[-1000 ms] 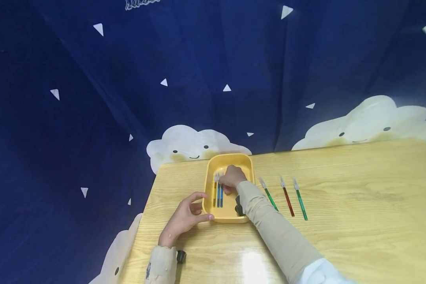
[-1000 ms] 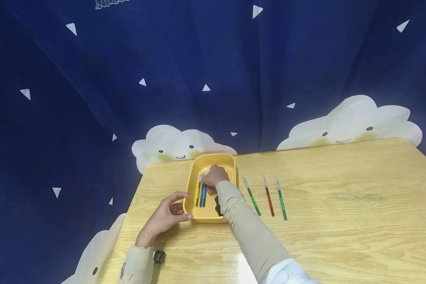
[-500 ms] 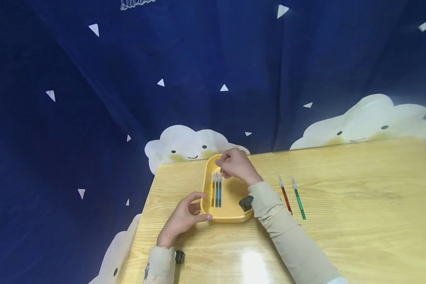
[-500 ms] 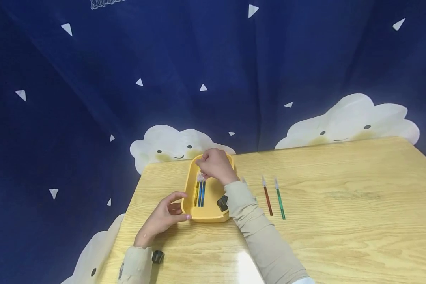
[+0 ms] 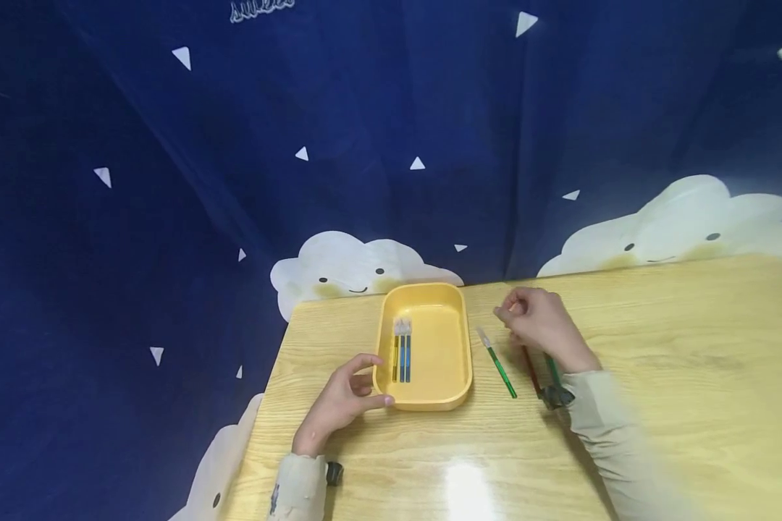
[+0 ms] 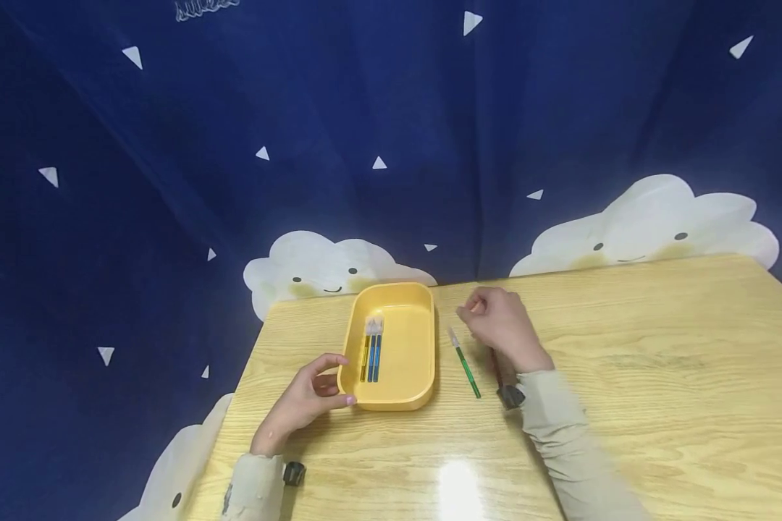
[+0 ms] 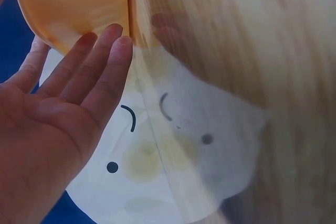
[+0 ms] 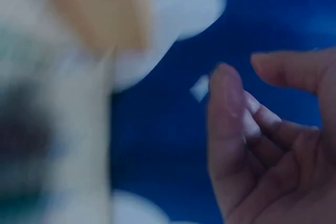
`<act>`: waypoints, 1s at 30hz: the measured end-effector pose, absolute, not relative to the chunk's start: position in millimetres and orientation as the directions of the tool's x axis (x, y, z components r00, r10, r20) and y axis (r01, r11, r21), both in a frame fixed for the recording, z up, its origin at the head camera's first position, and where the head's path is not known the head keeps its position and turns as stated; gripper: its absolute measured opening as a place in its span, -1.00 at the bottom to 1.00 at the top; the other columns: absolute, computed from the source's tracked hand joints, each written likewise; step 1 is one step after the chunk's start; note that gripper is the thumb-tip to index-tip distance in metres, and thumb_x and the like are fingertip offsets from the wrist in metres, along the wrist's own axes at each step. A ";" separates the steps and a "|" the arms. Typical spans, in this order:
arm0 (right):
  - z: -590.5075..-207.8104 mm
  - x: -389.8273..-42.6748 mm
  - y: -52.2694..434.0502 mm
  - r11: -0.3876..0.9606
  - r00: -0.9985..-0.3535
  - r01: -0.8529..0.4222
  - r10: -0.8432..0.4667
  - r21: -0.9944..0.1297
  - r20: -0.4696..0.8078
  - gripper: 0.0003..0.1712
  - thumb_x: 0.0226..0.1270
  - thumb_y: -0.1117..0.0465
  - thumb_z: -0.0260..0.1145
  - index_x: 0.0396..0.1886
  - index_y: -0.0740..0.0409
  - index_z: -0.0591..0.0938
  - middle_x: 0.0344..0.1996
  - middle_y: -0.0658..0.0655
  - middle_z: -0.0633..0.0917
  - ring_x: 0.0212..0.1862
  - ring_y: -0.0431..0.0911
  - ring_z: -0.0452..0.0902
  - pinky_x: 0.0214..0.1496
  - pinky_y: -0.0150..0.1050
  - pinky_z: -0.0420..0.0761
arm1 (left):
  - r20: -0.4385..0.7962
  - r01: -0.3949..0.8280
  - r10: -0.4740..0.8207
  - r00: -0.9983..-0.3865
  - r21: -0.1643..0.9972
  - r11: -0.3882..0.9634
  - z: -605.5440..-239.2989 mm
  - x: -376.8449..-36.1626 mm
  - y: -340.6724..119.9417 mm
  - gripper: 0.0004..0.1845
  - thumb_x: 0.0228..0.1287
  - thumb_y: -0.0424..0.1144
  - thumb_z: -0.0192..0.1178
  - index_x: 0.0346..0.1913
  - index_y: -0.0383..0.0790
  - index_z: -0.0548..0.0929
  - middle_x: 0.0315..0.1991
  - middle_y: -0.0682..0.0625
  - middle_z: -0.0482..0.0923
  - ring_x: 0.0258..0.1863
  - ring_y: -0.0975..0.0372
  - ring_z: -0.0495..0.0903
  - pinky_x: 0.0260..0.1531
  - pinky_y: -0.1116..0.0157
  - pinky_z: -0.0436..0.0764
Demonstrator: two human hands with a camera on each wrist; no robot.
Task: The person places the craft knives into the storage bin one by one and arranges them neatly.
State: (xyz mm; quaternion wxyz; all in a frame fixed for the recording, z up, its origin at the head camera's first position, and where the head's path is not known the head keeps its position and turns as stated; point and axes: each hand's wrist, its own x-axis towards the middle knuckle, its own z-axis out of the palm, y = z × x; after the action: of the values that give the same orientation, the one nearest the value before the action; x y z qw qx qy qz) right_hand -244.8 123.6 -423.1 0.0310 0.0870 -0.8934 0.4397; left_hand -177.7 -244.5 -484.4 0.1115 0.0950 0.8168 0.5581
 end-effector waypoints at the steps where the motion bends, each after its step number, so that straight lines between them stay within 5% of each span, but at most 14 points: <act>1: -429.6 -244.4 136.2 0.629 -0.984 -0.177 -0.128 -0.757 0.124 -0.78 0.42 0.13 0.33 -0.28 0.22 0.68 -0.56 0.11 0.73 -0.57 -0.10 0.70 -0.45 -0.30 0.59 | -0.076 0.031 0.278 -0.958 0.932 0.360 -484.7 -177.3 -243.9 -0.29 0.11 -0.33 0.57 0.32 -0.28 0.48 0.31 -0.33 0.58 0.18 -0.16 0.72 0.06 0.23 0.74; 5: -451.9 -245.4 178.1 0.709 -0.988 -0.149 -0.133 -0.689 0.076 -0.76 0.43 0.12 0.32 -0.28 0.23 0.68 -0.64 0.09 0.72 -0.58 -0.09 0.64 -0.37 -0.28 0.52 | -0.072 0.031 0.265 -0.962 0.930 0.366 -484.4 -175.9 -243.0 -0.29 0.08 -0.35 0.58 0.31 -0.29 0.49 0.31 -0.33 0.57 0.16 -0.16 0.73 0.01 0.29 0.74; 13: -478.6 -247.4 206.6 0.815 -0.954 -0.085 -0.233 -0.574 -0.189 -0.66 0.34 0.02 0.40 -0.53 0.12 0.62 -0.64 -0.02 0.63 -0.55 -0.14 0.47 -0.42 -0.25 0.46 | -0.075 0.028 0.255 -0.964 0.926 0.377 -484.7 -178.3 -241.7 -0.28 0.08 -0.32 0.59 0.31 -0.23 0.51 0.34 -0.27 0.57 0.18 -0.13 0.73 0.15 0.05 0.73; 19: -485.3 -245.7 199.0 0.821 -0.954 -0.074 -0.224 -0.566 -0.201 -0.62 0.15 0.15 0.45 -0.74 -0.01 0.47 -0.78 -0.11 0.40 -0.64 -0.18 0.30 -0.48 -0.26 0.38 | -0.073 0.029 0.273 -0.959 0.935 0.355 -487.6 -177.1 -242.2 -0.28 0.09 -0.35 0.58 0.32 -0.29 0.49 0.36 -0.33 0.52 0.18 -0.17 0.71 0.12 0.10 0.75; 30: -487.0 -247.7 197.7 0.811 -0.965 -0.067 -0.201 -0.581 -0.169 -0.57 0.08 0.22 0.37 -0.82 -0.07 0.34 -0.83 -0.11 0.38 -0.69 -0.19 0.25 -0.53 -0.29 0.35 | -0.087 0.009 0.217 -0.972 0.914 0.405 -485.3 -177.0 -240.4 -0.28 0.05 -0.28 0.62 0.30 -0.18 0.54 0.35 -0.18 0.57 0.20 -0.08 0.72 0.27 -0.06 0.66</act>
State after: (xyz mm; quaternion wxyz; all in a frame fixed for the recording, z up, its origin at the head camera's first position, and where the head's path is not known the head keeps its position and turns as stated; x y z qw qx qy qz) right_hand -247.7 197.7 -487.0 -0.1118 0.0711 -0.9449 0.2993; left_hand -177.0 -240.4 -485.3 0.0960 0.0677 0.8326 0.5413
